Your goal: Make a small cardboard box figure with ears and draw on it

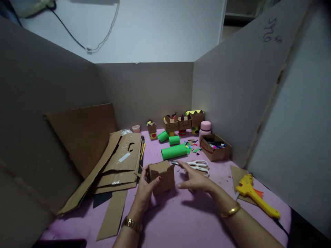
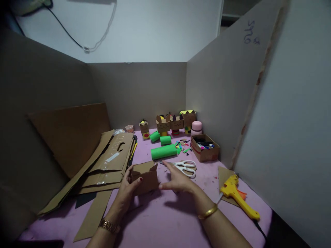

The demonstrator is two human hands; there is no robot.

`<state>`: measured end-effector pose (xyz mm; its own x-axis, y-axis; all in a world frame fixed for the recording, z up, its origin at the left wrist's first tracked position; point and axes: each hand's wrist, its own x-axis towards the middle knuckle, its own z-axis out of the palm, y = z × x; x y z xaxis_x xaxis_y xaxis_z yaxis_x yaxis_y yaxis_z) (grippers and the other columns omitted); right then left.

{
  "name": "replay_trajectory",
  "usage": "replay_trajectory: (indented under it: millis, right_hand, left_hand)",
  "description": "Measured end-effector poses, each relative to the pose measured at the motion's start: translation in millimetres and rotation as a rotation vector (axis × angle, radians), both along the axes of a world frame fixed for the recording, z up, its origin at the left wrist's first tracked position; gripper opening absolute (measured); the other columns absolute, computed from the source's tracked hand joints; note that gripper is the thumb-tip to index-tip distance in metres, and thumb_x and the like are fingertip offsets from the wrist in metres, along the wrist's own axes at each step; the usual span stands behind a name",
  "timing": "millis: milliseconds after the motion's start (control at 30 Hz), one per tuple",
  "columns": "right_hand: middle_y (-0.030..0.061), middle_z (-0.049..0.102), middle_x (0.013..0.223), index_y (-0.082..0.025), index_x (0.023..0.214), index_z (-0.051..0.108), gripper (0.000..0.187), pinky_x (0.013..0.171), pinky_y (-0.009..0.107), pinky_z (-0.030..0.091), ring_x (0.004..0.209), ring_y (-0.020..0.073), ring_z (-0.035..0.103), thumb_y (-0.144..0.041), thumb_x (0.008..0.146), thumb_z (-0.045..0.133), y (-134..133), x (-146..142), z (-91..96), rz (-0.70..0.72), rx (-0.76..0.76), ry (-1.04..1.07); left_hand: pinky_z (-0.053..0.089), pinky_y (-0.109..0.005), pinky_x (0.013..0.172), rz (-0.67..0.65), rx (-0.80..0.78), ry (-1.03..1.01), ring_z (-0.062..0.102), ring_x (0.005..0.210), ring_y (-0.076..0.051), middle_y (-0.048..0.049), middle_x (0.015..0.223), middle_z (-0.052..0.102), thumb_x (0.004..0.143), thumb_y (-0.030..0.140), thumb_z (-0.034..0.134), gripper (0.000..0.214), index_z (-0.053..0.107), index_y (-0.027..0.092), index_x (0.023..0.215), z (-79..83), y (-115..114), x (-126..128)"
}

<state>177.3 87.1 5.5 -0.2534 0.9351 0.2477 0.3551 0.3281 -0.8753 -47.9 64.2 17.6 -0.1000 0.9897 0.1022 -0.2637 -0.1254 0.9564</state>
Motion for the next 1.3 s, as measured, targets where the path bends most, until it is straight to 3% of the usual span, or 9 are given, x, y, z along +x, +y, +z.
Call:
replay_trajectory:
  millis: [33, 233, 367, 567, 700, 767, 933, 1100, 1300]
  right_hand:
    - [0.0082, 0.056, 0.135, -0.024, 0.135, 0.049, 0.098, 0.106, 0.044, 0.036, 0.125, 0.0294, 0.05, -0.026, 0.046, 0.088, 0.2, -9.3, 1.3, 0.056, -0.023, 0.043]
    - [0.0105, 0.06, 0.129, -0.022, 0.148, 0.023, 0.1, 0.092, 0.04, 0.049, 0.111, 0.0235, 0.062, -0.023, 0.063, 0.077, 15.5, -39.5, -3.0, 0.166, -0.125, 0.322]
    - [0.0106, 0.055, 0.135, -0.022, 0.144, 0.033, 0.104, 0.101, 0.04, 0.042, 0.121, 0.0254, 0.054, -0.017, 0.053, 0.083, 21.6, -39.8, -13.7, 0.138, -0.117, 0.409]
    - [0.008, 0.054, 0.136, -0.025, 0.141, 0.039, 0.1, 0.105, 0.043, 0.037, 0.124, 0.0255, 0.051, -0.014, 0.053, 0.083, 21.4, -36.6, -22.4, 0.119, -0.128, 0.427]
    - [0.0082, 0.051, 0.14, -0.024, 0.142, 0.039, 0.1, 0.11, 0.042, 0.031, 0.128, 0.0247, 0.046, -0.012, 0.052, 0.083, 21.3, -34.9, -21.5, 0.119, -0.117, 0.417]
    - [0.0084, 0.05, 0.14, -0.024, 0.142, 0.038, 0.1, 0.11, 0.042, 0.031, 0.129, 0.0247, 0.046, -0.013, 0.053, 0.083, 21.2, -34.4, -21.2, 0.123, -0.116, 0.414]
    - [0.0088, 0.053, 0.137, -0.024, 0.144, 0.035, 0.101, 0.107, 0.042, 0.035, 0.127, 0.025, 0.048, -0.017, 0.056, 0.083, 20.6, -33.9, -22.6, 0.121, -0.115, 0.39]
    - [0.0081, 0.054, 0.135, -0.026, 0.146, 0.031, 0.1, 0.103, 0.043, 0.041, 0.122, 0.025, 0.052, -0.019, 0.06, 0.08, 22.0, -34.8, -25.8, 0.126, -0.099, 0.354]
    - [0.0107, 0.045, 0.141, -0.026, 0.14, 0.044, 0.102, 0.111, 0.049, 0.026, 0.134, 0.0322, 0.036, -0.02, 0.048, 0.089, 20.4, -26.1, -17.4, 0.042, -0.003, 0.261]
  left_hand:
    - [0.049, -0.038, 0.091, -0.025, 0.004, 0.004, 0.062, 0.108, -0.029, -0.0094, 0.108, 0.068, 0.052, 0.028, 0.086, 0.075, 0.056, 0.021, 0.12, 2.8, 3.6, 1.4]
    - [0.049, -0.039, 0.092, -0.179, 0.024, 0.044, 0.061, 0.11, -0.03, -0.0122, 0.112, 0.068, 0.052, 0.023, 0.087, 0.075, 0.059, 0.02, 0.122, 12.4, 21.7, 4.5]
    - [0.046, -0.041, 0.098, -0.217, -0.01, 0.059, 0.059, 0.115, -0.03, -0.0123, 0.12, 0.067, 0.052, 0.023, 0.086, 0.074, 0.06, 0.021, 0.122, 4.5, 25.3, 1.2]
    - [0.042, -0.042, 0.102, -0.218, -0.027, 0.093, 0.058, 0.118, -0.03, -0.0118, 0.124, 0.066, 0.059, 0.022, 0.083, 0.071, 0.059, 0.025, 0.126, -5.8, 22.5, -1.1]
    - [0.04, -0.042, 0.104, -0.153, 0.017, 0.139, 0.047, 0.13, -0.031, -0.0134, 0.145, 0.049, 0.058, 0.023, 0.084, 0.076, 0.057, 0.027, 0.129, -7.5, 18.9, -3.4]
    - [0.035, -0.042, 0.108, -0.103, 0.064, 0.18, 0.038, 0.136, -0.029, -0.0108, 0.149, 0.043, 0.061, 0.025, 0.082, 0.066, 0.061, 0.029, 0.124, -6.3, 16.7, -4.7]
    - [0.029, -0.046, 0.111, -0.056, 0.17, 0.307, 0.043, 0.132, -0.03, -0.0127, 0.135, 0.058, 0.07, 0.034, 0.074, 0.019, 0.077, 0.022, 0.084, -2.3, 14.3, -3.8]
    - [0.033, -0.048, 0.108, -0.045, 0.218, 0.407, 0.049, 0.127, -0.032, -0.014, 0.131, 0.062, 0.074, 0.037, 0.07, 0.018, 0.077, 0.022, 0.08, -7.9, 18.2, -2.1]
    - [0.036, -0.051, 0.105, -0.043, 0.241, 0.475, 0.052, 0.123, -0.033, -0.0164, 0.131, 0.061, 0.077, 0.035, 0.065, 0.019, 0.076, 0.019, 0.079, -11.8, 20.4, -4.9]
